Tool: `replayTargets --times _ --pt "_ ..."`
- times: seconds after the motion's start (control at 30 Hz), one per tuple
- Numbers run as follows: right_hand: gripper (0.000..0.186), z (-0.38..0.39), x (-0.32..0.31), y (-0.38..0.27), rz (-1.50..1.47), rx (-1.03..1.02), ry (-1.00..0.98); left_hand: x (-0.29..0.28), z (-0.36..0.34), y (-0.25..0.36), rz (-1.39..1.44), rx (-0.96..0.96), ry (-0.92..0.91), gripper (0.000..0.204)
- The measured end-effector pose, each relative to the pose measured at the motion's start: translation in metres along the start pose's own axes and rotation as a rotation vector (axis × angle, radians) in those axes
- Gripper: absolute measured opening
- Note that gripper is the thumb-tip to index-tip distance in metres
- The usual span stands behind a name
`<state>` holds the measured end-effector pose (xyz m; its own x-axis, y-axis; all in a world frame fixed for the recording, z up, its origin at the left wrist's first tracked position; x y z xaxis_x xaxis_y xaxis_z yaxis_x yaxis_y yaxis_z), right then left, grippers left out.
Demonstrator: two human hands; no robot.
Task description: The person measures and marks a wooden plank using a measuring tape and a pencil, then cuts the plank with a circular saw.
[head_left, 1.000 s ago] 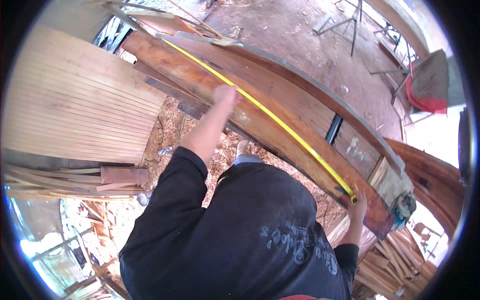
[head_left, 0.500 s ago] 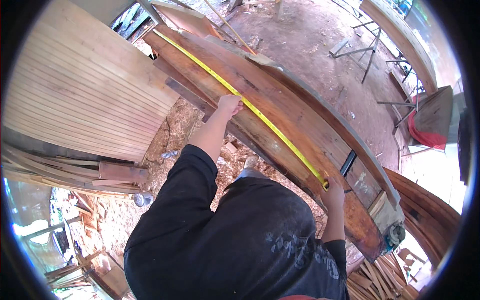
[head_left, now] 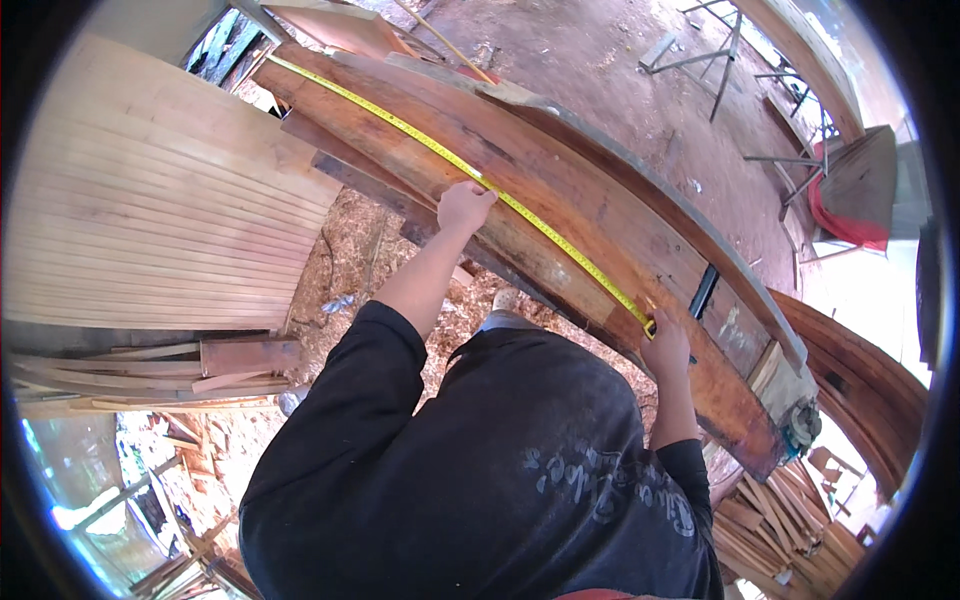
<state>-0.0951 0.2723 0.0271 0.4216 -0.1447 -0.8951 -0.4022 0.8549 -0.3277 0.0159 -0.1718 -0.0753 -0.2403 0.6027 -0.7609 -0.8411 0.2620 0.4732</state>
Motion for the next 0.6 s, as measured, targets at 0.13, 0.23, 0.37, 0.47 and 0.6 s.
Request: replayTargets --times 0.13,0.23,0.37,0.47,0.6 --pt "0.036 0.004 0.005 0.001 -0.016 0.007 0.025 -0.007 0.015 0.012 -0.085 0.038 0.004 0.044" --pt "0.038 0.007 0.005 0.008 -0.066 0.007 0.023 -0.008 0.017 0.013 -0.105 0.026 0.012 0.044" --pt "0.038 0.008 0.006 0.005 -0.038 0.008 0.027 -0.005 0.018 0.012 -0.083 0.038 0.017 0.043" --pt "0.039 0.006 0.013 0.009 -0.030 0.046 0.017 -0.008 0.022 0.015 -0.137 0.000 0.015 0.041" --pt "0.041 0.006 0.022 0.016 -0.017 0.050 0.030 -0.005 0.031 0.021 -0.124 0.010 0.016 0.041"
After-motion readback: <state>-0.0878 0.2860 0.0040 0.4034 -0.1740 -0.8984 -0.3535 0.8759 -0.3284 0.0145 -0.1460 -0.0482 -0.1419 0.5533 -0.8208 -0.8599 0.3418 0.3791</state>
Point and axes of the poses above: each hand's wrist, its own z-axis away from the middle knuckle, its own x-axis out of the palm, y = z × x, the point moved 4 cm from there along -z, towards the middle knuckle, and after that the axes turned 7 degrees about -z, right-handed, at the moved point
